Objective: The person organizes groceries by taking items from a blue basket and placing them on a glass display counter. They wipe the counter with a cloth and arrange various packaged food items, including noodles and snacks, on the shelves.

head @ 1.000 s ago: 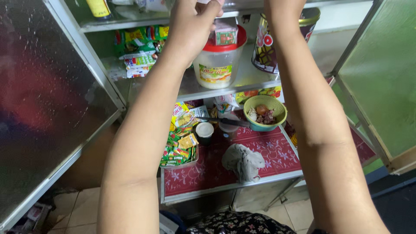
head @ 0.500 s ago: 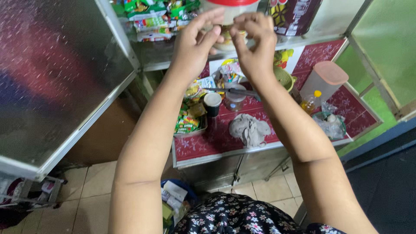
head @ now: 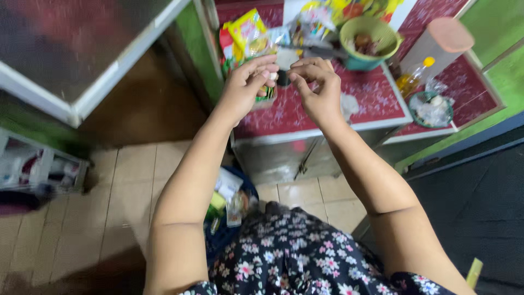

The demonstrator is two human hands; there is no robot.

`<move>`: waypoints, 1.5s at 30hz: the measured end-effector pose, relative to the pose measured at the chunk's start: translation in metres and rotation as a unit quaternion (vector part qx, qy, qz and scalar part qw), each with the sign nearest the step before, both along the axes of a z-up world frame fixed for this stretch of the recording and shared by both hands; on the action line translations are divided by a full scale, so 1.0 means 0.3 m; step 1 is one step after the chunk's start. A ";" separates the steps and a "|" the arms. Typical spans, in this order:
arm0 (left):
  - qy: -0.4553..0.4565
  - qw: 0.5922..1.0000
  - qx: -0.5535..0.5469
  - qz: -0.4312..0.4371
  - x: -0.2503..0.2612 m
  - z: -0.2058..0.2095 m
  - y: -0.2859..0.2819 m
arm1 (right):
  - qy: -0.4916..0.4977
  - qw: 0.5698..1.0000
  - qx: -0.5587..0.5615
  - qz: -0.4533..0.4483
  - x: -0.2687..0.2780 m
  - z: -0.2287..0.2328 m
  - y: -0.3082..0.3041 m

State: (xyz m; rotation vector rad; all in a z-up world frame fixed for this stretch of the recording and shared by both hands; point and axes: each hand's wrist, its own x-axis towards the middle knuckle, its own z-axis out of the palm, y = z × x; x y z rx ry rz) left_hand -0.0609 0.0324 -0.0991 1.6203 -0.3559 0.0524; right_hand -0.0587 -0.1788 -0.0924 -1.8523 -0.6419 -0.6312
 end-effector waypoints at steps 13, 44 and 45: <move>0.209 0.957 -0.048 0.196 -0.443 -0.560 0.189 | 0.189 0.968 -0.086 0.138 -0.209 -0.433 0.084; 0.396 0.816 -0.056 0.417 -0.968 -1.795 0.460 | 0.347 0.897 -0.250 0.107 -0.430 -1.885 0.450; 0.378 0.823 0.003 0.424 -0.940 -1.829 0.458 | 0.343 0.900 -0.251 0.100 -0.413 -1.912 0.466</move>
